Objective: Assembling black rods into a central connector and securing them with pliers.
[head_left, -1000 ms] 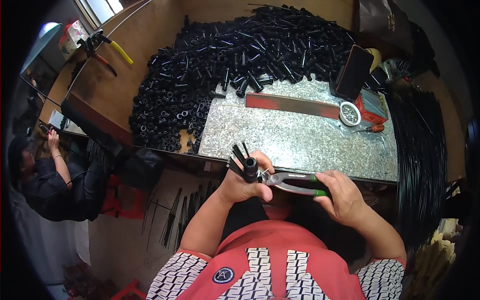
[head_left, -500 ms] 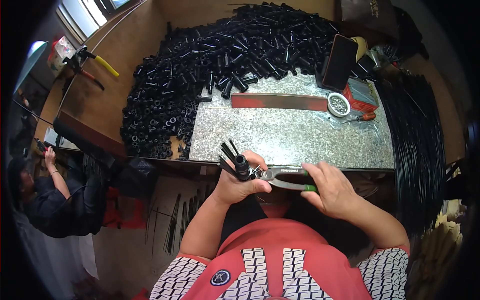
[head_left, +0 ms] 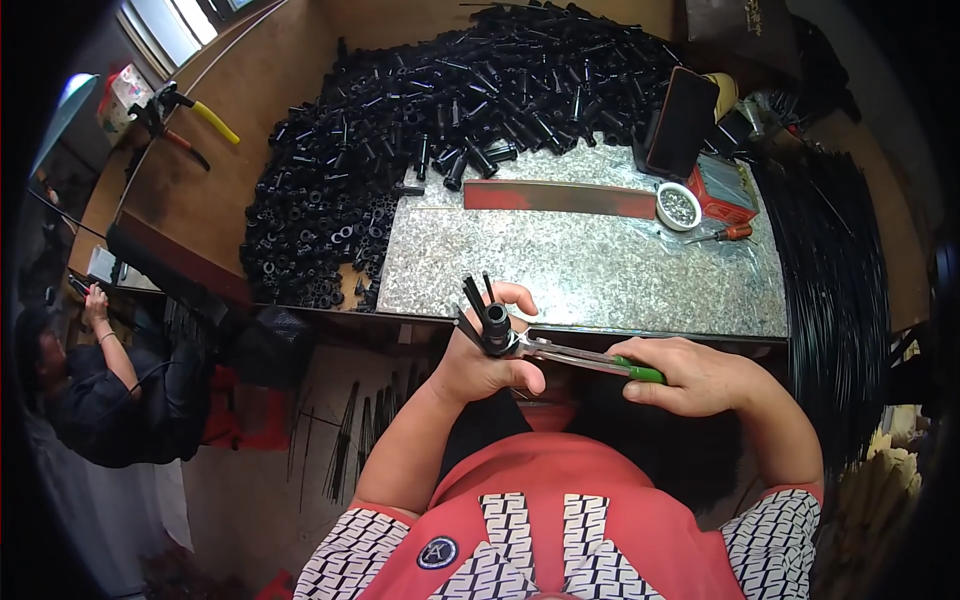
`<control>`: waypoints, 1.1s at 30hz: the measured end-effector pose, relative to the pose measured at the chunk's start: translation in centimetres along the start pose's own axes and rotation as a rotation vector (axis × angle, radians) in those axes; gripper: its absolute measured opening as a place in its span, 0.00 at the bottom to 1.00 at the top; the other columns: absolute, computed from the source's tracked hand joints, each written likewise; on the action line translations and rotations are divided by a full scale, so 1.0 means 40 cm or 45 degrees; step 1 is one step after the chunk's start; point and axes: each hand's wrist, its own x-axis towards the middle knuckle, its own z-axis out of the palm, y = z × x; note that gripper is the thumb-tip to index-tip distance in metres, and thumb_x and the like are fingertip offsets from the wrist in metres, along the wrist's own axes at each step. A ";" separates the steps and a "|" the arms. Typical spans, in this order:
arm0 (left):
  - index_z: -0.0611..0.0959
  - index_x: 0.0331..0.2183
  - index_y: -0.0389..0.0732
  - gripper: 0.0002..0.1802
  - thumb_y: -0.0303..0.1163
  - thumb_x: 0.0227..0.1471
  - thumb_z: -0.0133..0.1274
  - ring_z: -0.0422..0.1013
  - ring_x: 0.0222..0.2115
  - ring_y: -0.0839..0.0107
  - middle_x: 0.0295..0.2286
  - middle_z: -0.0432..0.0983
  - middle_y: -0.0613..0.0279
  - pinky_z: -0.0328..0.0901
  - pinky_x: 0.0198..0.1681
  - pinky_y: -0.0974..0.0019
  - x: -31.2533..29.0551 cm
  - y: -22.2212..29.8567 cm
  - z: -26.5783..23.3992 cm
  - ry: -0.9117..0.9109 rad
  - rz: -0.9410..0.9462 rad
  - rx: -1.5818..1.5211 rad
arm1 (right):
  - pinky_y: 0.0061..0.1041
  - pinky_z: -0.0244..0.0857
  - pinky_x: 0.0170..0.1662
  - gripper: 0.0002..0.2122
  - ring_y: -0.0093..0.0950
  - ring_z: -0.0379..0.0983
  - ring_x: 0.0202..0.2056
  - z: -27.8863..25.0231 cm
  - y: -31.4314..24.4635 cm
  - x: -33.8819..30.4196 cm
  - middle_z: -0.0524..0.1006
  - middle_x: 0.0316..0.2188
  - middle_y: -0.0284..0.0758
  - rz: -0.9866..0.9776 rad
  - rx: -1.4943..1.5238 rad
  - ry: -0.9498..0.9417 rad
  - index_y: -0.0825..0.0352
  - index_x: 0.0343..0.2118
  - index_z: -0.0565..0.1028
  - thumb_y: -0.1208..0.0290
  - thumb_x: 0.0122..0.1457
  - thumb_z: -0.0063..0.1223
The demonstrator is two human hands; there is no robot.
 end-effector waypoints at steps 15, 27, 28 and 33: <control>0.64 0.38 0.40 0.42 0.46 0.25 0.71 0.59 0.17 0.89 0.15 0.61 0.79 0.51 0.20 0.81 -0.018 0.013 0.017 0.178 0.003 -0.454 | 0.31 0.64 0.30 0.16 0.38 0.73 0.27 0.083 -0.012 0.028 0.76 0.25 0.40 0.259 0.311 0.004 0.66 0.42 0.69 0.60 0.57 0.55; 0.62 0.36 0.41 0.42 0.50 0.25 0.70 0.55 0.15 0.87 0.13 0.57 0.78 0.49 0.19 0.79 -0.020 0.008 -0.014 -0.011 -0.059 -0.267 | 0.31 0.61 0.24 0.30 0.32 0.67 0.22 0.047 -0.064 -0.046 0.66 0.22 0.34 -0.017 -0.935 0.552 0.63 0.52 0.68 0.63 0.43 0.65; 0.62 0.36 0.42 0.42 0.49 0.25 0.70 0.54 0.16 0.87 0.14 0.57 0.78 0.48 0.19 0.78 -0.019 0.008 -0.009 -0.027 -0.083 -0.273 | 0.31 0.60 0.23 0.32 0.30 0.66 0.22 0.041 -0.072 -0.050 0.65 0.22 0.34 -0.020 -0.991 0.551 0.63 0.53 0.68 0.64 0.42 0.65; 0.59 0.32 0.45 0.42 0.42 0.23 0.74 0.53 0.17 0.87 0.16 0.56 0.77 0.47 0.20 0.78 -0.021 -0.007 -0.001 -0.112 -0.127 -0.261 | 0.30 0.59 0.22 0.33 0.29 0.65 0.21 0.026 -0.096 -0.071 0.64 0.21 0.33 -0.031 -1.085 0.534 0.63 0.53 0.68 0.66 0.40 0.65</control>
